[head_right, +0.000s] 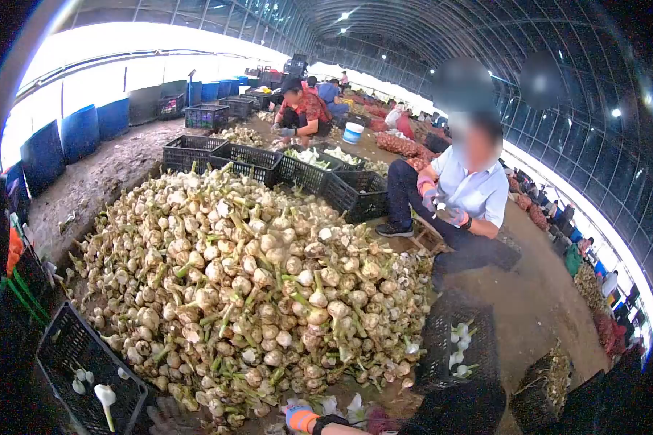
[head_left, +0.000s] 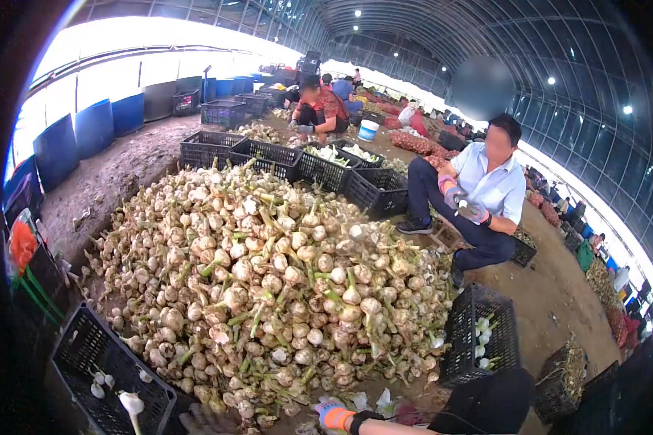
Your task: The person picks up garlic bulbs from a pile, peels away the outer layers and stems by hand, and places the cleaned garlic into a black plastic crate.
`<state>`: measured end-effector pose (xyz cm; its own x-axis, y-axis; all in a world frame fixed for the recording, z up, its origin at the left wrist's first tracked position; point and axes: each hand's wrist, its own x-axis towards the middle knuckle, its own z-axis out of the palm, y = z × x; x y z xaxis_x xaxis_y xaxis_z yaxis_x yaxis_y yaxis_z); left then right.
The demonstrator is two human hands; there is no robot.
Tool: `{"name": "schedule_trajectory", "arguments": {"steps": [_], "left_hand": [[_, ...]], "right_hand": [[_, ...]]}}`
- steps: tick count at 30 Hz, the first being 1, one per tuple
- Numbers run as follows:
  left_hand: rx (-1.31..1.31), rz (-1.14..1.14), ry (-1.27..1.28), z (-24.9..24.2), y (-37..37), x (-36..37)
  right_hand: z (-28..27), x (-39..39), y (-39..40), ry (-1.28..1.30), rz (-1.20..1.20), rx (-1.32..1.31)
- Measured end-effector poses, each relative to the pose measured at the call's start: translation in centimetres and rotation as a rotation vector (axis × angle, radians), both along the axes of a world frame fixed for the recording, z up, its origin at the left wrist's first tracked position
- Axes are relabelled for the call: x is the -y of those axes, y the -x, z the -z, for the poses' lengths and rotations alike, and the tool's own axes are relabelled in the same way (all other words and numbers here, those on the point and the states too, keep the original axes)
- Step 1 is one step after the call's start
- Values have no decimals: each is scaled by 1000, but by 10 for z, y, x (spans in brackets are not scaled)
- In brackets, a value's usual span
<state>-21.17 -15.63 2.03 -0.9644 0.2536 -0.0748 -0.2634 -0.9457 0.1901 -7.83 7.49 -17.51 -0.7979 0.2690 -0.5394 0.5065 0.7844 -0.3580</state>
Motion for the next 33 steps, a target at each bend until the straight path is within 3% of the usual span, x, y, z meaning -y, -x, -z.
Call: {"name": "schedule_trajectory", "arguments": {"steps": [1, 3, 5, 6, 7, 8, 9, 10, 11, 12, 13, 15, 17, 18, 19, 21, 22, 24, 25, 27, 28, 29, 31, 33], "left_hand": [[-15, 9, 97, -2, -7, -10], [-103, 77, 484, -22, -20, -31], [-231, 294, 957, 11, -35, -29], [-477, 256, 1179, 32, -41, -27], [-732, 211, 1394, 55, -43, -28], [-468, 247, 1207, 92, -40, -47], [-195, 276, 1023, 129, -43, -60], [-89, 401, 1032, 100, -51, -71], [-284, 474, 1077, 73, -62, -68], [-204, 599, 936, 86, -71, -70], [-189, 590, 774, 61, -81, -71], [-234, 556, 650, 73, -86, -75], [-352, 510, 799, 11, -84, -75], [-370, 457, 773, 20, -85, -75], [-433, 421, 808, 12, -87, -71], [-403, 358, 538, -4, -93, -72], [-412, 352, 538, -3, -96, -71], [-428, 295, 440, 2, -98, -70], [-439, 292, 440, -2, -100, -70], [-477, 207, 498, -10, -106, -71], [-486, 197, 629, -18, -108, -72], [-495, 205, 629, -19, -112, -72], [-603, 186, 670, -21, -119, -72], [-643, 165, 676, -26, -127, -75]], "right_hand": [[4, 0, 5, -62, -158, 102], [4, -4, 13, -59, -95, 117], [32, -12, 13, 97, 253, 111], [28, -11, 7, 91, 350, -79], [66, -18, 2, 275, 620, -217], [107, -25, -9, 934, 1034, -508], [71, -26, -16, 1056, 1058, -556], [36, -21, -23, 1222, 1058, -610], [5, -14, -30, 1414, 1049, -660], [-20, -6, -36, 1576, 1004, -692], [-41, -3, -35, 1707, 939, -707], [-158, 23, 2, 1536, 726, -758], [-182, 21, -6, 1750, 670, -744], [-191, 20, -7, 1741, 633, -642], [-239, 33, -14, 1480, 528, -705], [-242, 24, -20, 1249, 499, -486], [-239, 26, -24, 1251, 489, -493], [-233, 32, -32, 1382, 542, -832], [-234, 33, -36, 1385, 534, -841], [-236, 31, -46, 1694, 481, -828], [-238, 33, -48, 1543, 555, -852], [-240, 33, -47, 1649, 498, -869], [-244, 36, -46, 1291, 450, -1004], [-229, 31, -45, 1346, 442, -1078]]}}
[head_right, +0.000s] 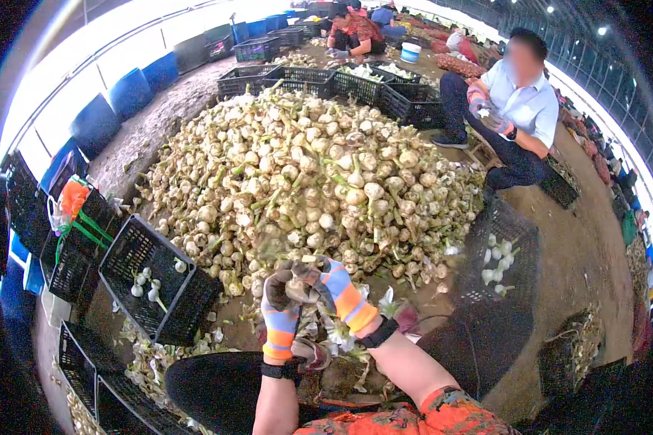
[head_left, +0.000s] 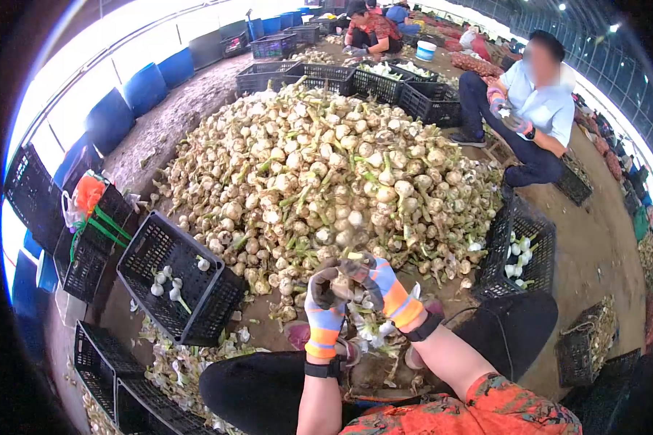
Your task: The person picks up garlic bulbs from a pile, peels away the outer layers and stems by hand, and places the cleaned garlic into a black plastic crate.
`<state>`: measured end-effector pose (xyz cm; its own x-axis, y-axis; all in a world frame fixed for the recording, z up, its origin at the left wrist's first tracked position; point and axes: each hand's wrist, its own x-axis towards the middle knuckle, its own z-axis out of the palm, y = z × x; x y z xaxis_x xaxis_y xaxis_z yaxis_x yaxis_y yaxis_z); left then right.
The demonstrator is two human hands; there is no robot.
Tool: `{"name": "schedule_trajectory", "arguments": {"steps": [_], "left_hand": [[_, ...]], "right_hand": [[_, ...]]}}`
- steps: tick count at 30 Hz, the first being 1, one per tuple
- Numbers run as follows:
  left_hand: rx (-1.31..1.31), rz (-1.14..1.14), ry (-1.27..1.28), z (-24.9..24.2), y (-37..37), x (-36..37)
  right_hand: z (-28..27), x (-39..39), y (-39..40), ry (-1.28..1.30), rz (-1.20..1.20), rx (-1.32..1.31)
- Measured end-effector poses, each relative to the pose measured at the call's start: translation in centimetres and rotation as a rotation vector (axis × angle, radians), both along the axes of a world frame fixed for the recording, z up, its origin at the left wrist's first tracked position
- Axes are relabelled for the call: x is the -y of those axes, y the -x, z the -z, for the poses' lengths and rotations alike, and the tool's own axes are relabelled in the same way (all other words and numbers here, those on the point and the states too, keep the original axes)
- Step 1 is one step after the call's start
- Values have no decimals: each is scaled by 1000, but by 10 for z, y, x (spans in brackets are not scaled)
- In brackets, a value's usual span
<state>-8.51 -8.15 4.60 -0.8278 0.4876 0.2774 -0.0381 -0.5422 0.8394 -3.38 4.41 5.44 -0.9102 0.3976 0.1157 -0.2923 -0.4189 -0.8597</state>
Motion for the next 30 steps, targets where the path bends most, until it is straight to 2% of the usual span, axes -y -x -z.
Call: {"name": "schedule_trajectory", "arguments": {"steps": [2, 3, 6, 7, 8, 10, 12, 13, 14, 17, 18, 19, 20, 22, 24, 26, 30], "left_hand": [[115, 8, 42, 1, -5, 0], [54, -25, 58, 3, -5, -1], [24, -67, -3, -2, -12, -3], [23, -65, -3, -2, -12, -4], [65, -49, -32, -2, -11, -4], [106, -29, -59, -3, -11, -4], [61, -13, -42, -5, -11, -4], [219, 16, -79, -7, -13, -5], [218, 17, -79, -9, -13, -5], [-60, -39, 65, -17, -15, -4], [-119, -52, 142, -19, -16, -3], [-140, -36, 55, -20, -16, -7], [-46, -18, -5, -24, -17, -7], [-33, -39, 102, -11, -10, -3], [6, -21, 25, -5, -8, -3], [12, -37, 54, -4, -8, -2], [-37, -14, 18, -3, -7, -2]], "right_hand": [[6, -2, 3, 24, 25, 165], [10, 0, -1, 117, 82, 136], [-17, 15, -16, 73, 144, 80], [-17, 9, -13, 231, 43, 55], [-17, 6, -17, 232, 46, 53], [-22, 2, -24, -142, -45, 98], [-13, -1, -26, -41, -49, 44], [-16, -1, -29, 49, -59, 17], [-18, -1, -30, 138, -69, -10], [-30, -1, -26, 229, -94, 76], [-30, 5, -23, 132, -42, 41], [-26, 6, -22, 142, -24, 37], [-21, 5, -21, 151, -7, 30], [-21, 2, -24, 143, -16, 214], [-29, 4, -27, 173, -78, 106], [-50, 3, -35, 124, -92, 176], [-52, 1, -38, 218, -163, 175]]}}
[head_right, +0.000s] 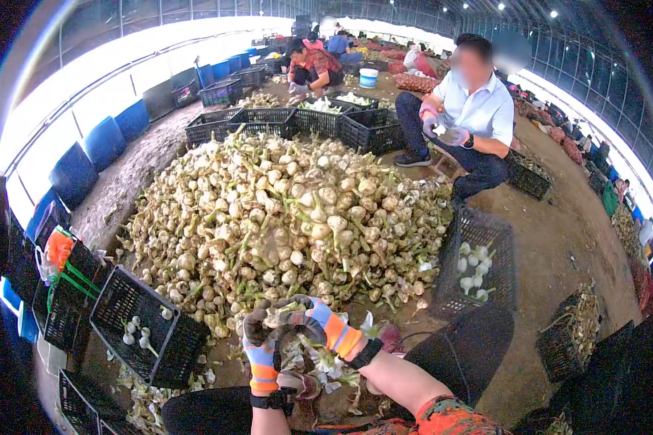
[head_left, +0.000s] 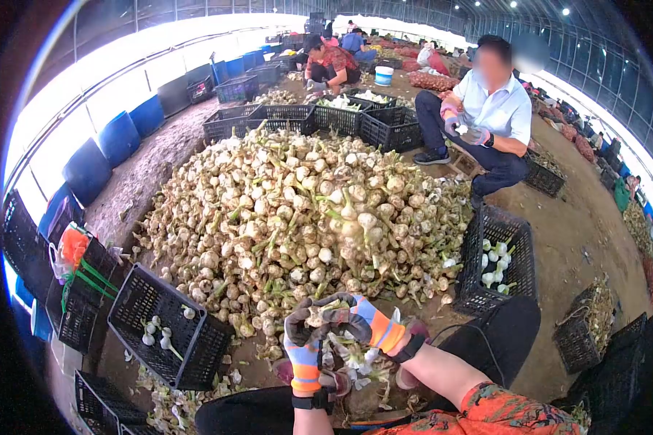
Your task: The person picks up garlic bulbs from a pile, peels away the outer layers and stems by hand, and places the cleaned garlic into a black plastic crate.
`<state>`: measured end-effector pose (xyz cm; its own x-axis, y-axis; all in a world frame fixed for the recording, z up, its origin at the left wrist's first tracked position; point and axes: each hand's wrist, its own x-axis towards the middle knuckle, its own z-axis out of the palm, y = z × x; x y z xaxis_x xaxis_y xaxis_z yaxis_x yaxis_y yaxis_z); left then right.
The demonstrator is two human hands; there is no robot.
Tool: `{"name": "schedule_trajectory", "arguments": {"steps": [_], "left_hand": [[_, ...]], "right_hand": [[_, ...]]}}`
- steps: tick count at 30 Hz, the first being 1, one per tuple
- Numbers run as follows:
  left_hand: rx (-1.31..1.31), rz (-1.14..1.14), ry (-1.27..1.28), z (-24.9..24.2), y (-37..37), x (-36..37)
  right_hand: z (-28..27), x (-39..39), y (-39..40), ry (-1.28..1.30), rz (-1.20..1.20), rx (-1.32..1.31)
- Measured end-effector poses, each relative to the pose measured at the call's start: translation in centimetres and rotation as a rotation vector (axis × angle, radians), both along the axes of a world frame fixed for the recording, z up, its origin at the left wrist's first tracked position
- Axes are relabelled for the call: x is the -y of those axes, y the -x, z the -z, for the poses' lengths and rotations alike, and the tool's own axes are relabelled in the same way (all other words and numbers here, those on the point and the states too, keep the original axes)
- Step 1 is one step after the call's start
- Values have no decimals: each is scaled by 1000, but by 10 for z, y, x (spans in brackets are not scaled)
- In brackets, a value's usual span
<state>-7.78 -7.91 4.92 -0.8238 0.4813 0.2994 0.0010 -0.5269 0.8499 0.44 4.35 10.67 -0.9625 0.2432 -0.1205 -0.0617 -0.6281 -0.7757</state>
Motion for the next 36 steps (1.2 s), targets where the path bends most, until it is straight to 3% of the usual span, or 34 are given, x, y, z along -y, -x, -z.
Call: {"name": "schedule_trajectory", "arguments": {"steps": [3, 5, 9, 12, 15, 18, 20, 22, 24, 27, 28, 30, 31, 34, 35, 36], "left_hand": [[-22, -3, 48, 9, 2, 0], [-46, -4, 66, 9, 0, -2], [60, 21, 14, 4, -5, -1], [4, -57, 212, 1, -8, 1], [266, 55, 44, -6, -13, 0], [299, 21, 33, -10, -13, -4], [223, 10, 53, -16, -12, -7], [66, -20, 100, -18, -14, -4], [215, 11, 157, -19, -13, -3], [433, 165, -3, -13, -12, 0], [243, 71, 12, -14, -12, -5], [99, 69, 26, 7, -8, -9], [100, 69, 30, 8, -8, -7], [238, 135, 19, 11, -1, -1], [215, 172, 36, 16, 2, 2], [194, 209, 59, 20, 2, 6]], "right_hand": [[31, -12, 9, -219, 59, -15], [54, -23, 17, -663, 144, -90], [23, -23, 1, -505, 20, -33], [38, -30, 1, -330, 53, -25], [53, -36, 4, -977, 199, 82], [39, -31, 2, -1062, 262, 168], [50, -34, 8, -957, 209, 39], [53, -32, 1, -861, 183, 229], [98, -43, 5, -768, 306, 172], [50, -26, -5, -612, 296, 114], [51, -23, -6, -535, 285, 135], [57, -19, -4, -1157, 363, 215], [58, -16, -1, -958, 379, 209], [77, -24, 6, -875, 447, 244], [126, -47, 10, -672, 494, 206], [137, -54, 10, -669, 490, 206]]}}
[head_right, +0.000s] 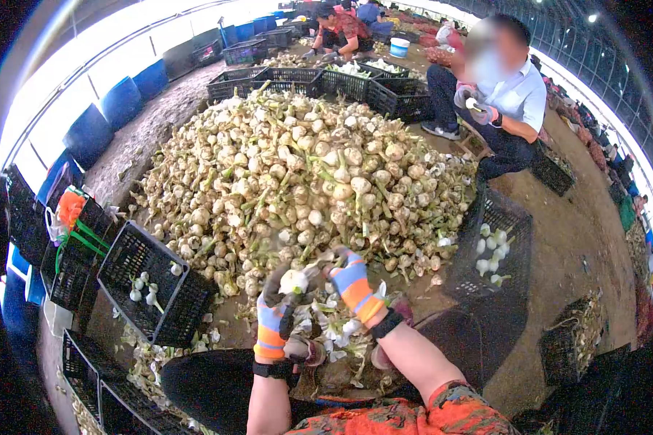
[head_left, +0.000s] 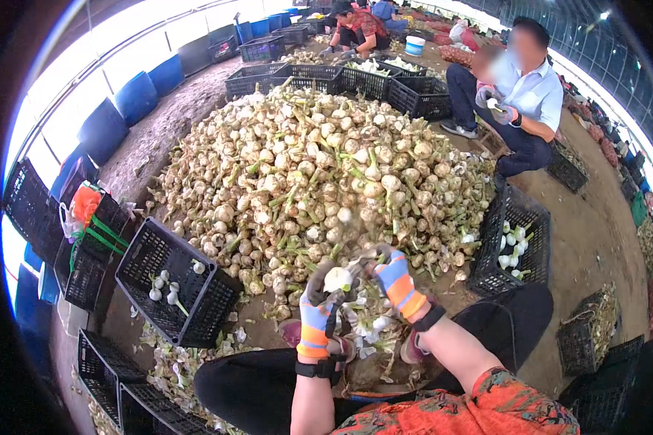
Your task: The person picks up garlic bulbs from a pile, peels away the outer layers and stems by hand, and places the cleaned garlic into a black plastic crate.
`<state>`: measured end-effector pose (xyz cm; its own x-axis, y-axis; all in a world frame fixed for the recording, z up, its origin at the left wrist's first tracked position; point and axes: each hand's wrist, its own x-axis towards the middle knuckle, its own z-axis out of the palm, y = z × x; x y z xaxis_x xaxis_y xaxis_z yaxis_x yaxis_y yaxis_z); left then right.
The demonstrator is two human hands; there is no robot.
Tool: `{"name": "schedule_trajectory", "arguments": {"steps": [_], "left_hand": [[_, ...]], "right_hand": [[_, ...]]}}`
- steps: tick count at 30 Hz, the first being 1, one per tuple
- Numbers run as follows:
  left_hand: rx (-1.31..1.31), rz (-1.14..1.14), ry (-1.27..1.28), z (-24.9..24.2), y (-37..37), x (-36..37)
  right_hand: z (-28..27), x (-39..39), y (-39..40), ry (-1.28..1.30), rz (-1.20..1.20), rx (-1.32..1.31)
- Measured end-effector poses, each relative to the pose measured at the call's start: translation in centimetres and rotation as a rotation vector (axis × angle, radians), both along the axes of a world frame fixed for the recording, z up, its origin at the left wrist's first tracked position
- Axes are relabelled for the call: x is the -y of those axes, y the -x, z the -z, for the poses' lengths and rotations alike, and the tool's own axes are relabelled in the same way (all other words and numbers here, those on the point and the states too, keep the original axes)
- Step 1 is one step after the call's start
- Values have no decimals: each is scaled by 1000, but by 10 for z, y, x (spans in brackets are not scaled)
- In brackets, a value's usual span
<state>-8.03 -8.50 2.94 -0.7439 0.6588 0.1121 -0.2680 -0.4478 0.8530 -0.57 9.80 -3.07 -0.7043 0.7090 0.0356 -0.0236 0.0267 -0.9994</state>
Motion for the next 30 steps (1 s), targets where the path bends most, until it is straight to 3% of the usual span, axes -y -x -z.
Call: {"name": "schedule_trajectory", "arguments": {"steps": [2, 3, 4, 6, 7, 8, 10, 11, 12, 14, 16, 18, 20, 22, 24, 26, 27, 30], "left_hand": [[54, 97, 64, -36, -11, 2], [102, 133, 37, -39, -12, 4], [152, 173, 9, -42, -13, 5], [218, 191, -67, -51, -14, 7], [182, 183, -60, -55, -13, 7], [182, 180, -64, -50, -10, 6], [-18, 141, 75, -29, -5, 5], [-67, 96, 135, -22, -3, 3], [-63, 100, 138, -22, -5, 1], [-260, 45, 182, -24, -7, -3], [-273, 14, 168, -27, -10, -5], [-624, -105, 428, -24, -8, -4], [-635, -143, 411, -27, -13, -5], [-725, -146, 495, -23, -15, -5], [-654, -111, 464, -16, -17, -3], [-224, -8, 203, -10, -15, -5], [-134, 67, 110, -7, -14, -5], [-181, -8, 97, -18, -10, -7]], "right_hand": [[8, -6, 2, -235, 217, 69], [-47, 14, -9, -417, 273, 264], [-48, 9, -11, -416, 276, 266], [-52, -8, -22, -322, 95, 428], [-56, -11, -23, -561, -49, 641], [-57, -11, -22, -565, -52, 641], [-67, 3, -29, -839, -102, 472], [-85, 8, -24, -767, -162, 269], [-106, 14, -23, -763, -160, 274], [-146, 28, -21, -849, -408, 117], [-159, 36, -14, -870, -403, 113], [-160, 38, -10, -1156, -431, 349], [-166, 42, -8, -1287, -434, 363], [-175, 47, -4, -1355, -624, 620], [-176, 48, -3, -1354, -614, 611], [-181, 45, -1, -1281, -597, 588], [-170, 40, -1, -1257, -510, 481], [-154, 37, -6, -1220, -346, 318]]}}
